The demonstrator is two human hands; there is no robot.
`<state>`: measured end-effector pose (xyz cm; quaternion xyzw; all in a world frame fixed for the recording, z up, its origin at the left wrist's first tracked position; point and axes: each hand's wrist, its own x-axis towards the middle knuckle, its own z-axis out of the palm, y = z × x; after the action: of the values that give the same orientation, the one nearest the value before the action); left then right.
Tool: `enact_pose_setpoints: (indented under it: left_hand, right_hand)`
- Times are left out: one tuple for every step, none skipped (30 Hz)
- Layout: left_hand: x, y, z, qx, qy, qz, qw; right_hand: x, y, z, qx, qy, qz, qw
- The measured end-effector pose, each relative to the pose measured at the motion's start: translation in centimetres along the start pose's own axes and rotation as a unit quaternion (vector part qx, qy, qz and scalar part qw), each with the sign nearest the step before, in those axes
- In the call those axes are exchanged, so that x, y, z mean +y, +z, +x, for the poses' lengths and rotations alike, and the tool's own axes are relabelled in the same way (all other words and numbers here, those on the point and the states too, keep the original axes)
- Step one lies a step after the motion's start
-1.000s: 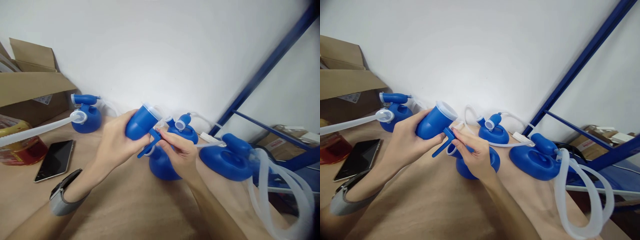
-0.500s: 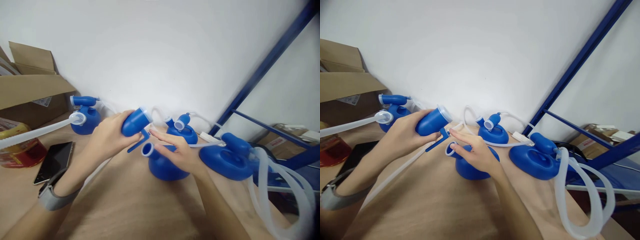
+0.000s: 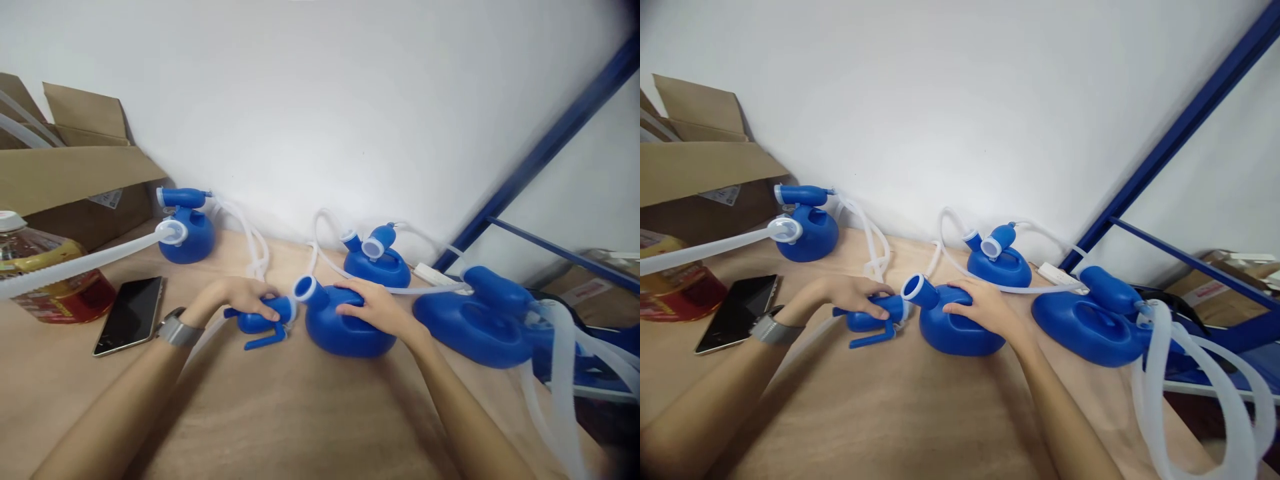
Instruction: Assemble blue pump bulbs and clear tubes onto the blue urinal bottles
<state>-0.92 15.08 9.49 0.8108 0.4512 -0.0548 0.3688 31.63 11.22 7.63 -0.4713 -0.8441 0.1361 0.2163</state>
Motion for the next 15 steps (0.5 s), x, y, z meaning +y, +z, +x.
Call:
enact_pose_setpoints:
  left_hand:
    - [-0.1, 0.4, 0.7, -0.014, 0.027, -0.024, 0.999]
    - [-0.2, 0.6, 1.3, -0.017, 0.045, -0.042, 0.998]
    - [-0.5, 0.7, 1.8, -0.006, 0.052, -0.052, 0.997]
    - [-0.8, 0.6, 2.1, 0.024, 0.046, -0.055, 0.997]
    - [-1.3, 0.4, 2.3, 0.08, 0.032, -0.051, 0.995]
    - [-1.9, 0.1, 2.4, 0.157, 0.011, -0.042, 0.987]
    - [-2.6, -0.3, 2.4, 0.243, -0.014, -0.027, 0.969]
    - [-3.3, -0.7, 2.3, 0.334, -0.038, -0.019, 0.942]
    - [-4.2, -1.1, 2.2, 0.423, -0.052, -0.025, 0.904]
    - [-5.1, -1.5, 2.0, 0.5, -0.054, -0.048, 0.863]
    - [-6.0, -1.9, 1.8, 0.567, -0.05, -0.088, 0.818]
    - [-7.0, -2.3, 1.6, 0.615, -0.039, -0.146, 0.774]
    - [-7.9, -2.6, 1.4, 0.639, -0.029, -0.208, 0.74]
    - [-8.8, -2.8, 1.2, 0.646, -0.019, -0.269, 0.714]
    - [-9.6, -3.0, 1.1, 0.636, -0.011, -0.323, 0.7]
  right_hand:
    - [0.2, 0.5, -0.2, 0.027, -0.005, -0.016, 0.999]
    - [0.4, 0.9, -0.4, 0.047, -0.01, -0.032, 0.998]
    - [0.5, 1.3, -0.6, 0.061, -0.014, -0.047, 0.997]
    - [0.7, 1.6, -0.7, 0.068, -0.016, -0.059, 0.996]
    - [0.8, 1.8, -0.8, 0.072, -0.018, -0.068, 0.995]
    - [0.8, 1.9, -0.8, 0.072, -0.017, -0.074, 0.995]
    - [0.8, 1.9, -0.8, 0.072, -0.012, -0.079, 0.994]
    - [0.7, 1.9, -0.8, 0.072, -0.005, -0.085, 0.994]
    - [0.7, 1.8, -0.8, 0.07, 0.004, -0.091, 0.993]
    - [0.6, 1.6, -0.8, 0.064, 0.01, -0.097, 0.993]
    - [0.6, 1.4, -0.9, 0.054, 0.012, -0.102, 0.993]
    - [0.7, 1.1, -0.9, 0.04, 0.009, -0.105, 0.994]
    - [0.7, 0.9, -1.0, 0.024, 0.001, -0.104, 0.994]
    - [0.8, 0.6, -1.1, 0.009, -0.009, -0.1, 0.995]
    - [1.0, 0.4, -1.2, 0.0, -0.017, -0.094, 0.995]
